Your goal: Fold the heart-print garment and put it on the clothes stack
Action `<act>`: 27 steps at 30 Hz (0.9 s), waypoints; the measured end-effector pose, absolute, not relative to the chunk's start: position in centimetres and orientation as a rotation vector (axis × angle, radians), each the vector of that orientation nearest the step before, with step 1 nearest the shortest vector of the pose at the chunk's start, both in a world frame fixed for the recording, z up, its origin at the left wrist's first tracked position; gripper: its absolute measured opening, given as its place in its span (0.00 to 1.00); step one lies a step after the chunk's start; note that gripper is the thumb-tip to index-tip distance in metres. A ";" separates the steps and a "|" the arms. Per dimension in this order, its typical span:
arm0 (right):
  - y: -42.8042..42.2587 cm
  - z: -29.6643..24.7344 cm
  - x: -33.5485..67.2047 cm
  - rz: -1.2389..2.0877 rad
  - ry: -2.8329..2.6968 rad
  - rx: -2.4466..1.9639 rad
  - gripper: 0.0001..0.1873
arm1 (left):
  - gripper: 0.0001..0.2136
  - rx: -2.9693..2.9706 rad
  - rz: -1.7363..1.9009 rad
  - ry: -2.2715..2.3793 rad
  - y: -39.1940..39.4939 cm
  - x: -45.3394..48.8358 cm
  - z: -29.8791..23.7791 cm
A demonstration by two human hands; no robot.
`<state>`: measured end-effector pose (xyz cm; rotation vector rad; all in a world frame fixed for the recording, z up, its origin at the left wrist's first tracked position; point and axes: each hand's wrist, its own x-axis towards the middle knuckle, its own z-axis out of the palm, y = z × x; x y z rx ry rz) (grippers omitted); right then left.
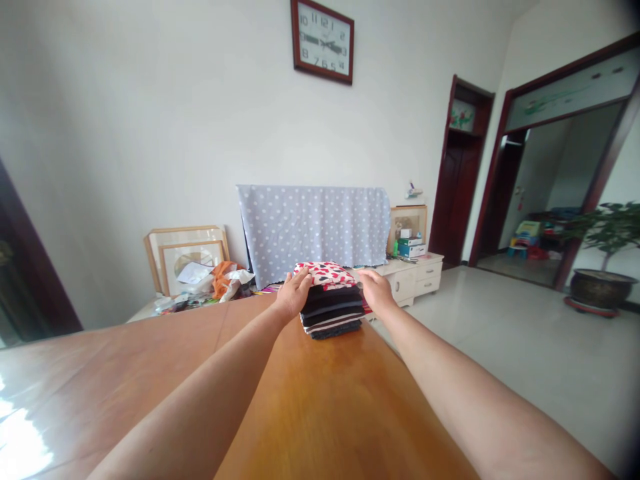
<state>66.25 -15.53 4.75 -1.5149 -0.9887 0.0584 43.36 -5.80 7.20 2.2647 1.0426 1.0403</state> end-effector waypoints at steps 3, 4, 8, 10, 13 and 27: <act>-15.9 5.5 66.1 0.024 -0.977 -1.530 0.20 | 0.25 2.220 1.098 1.021 -5.6 42.8 7.1; -16.0 5.8 65.9 -0.003 -1.009 -1.533 0.21 | 0.25 2.221 1.115 1.020 -5.5 42.6 7.0; -16.3 6.8 64.2 -0.209 -1.328 -1.566 0.21 | 0.24 2.279 1.063 0.996 -5.8 42.3 6.8; -16.4 7.3 63.3 -0.262 -1.454 -1.653 0.20 | 0.24 2.287 1.022 0.988 -6.2 42.2 6.7; -16.1 8.4 62.1 -0.289 -1.475 -1.752 0.19 | 0.23 2.214 1.079 0.985 -6.8 42.0 6.6; -6.9 11.4 57.6 0.050 -1.814 -1.687 0.12 | 0.17 1.971 1.036 1.280 -9.9 34.2 -2.4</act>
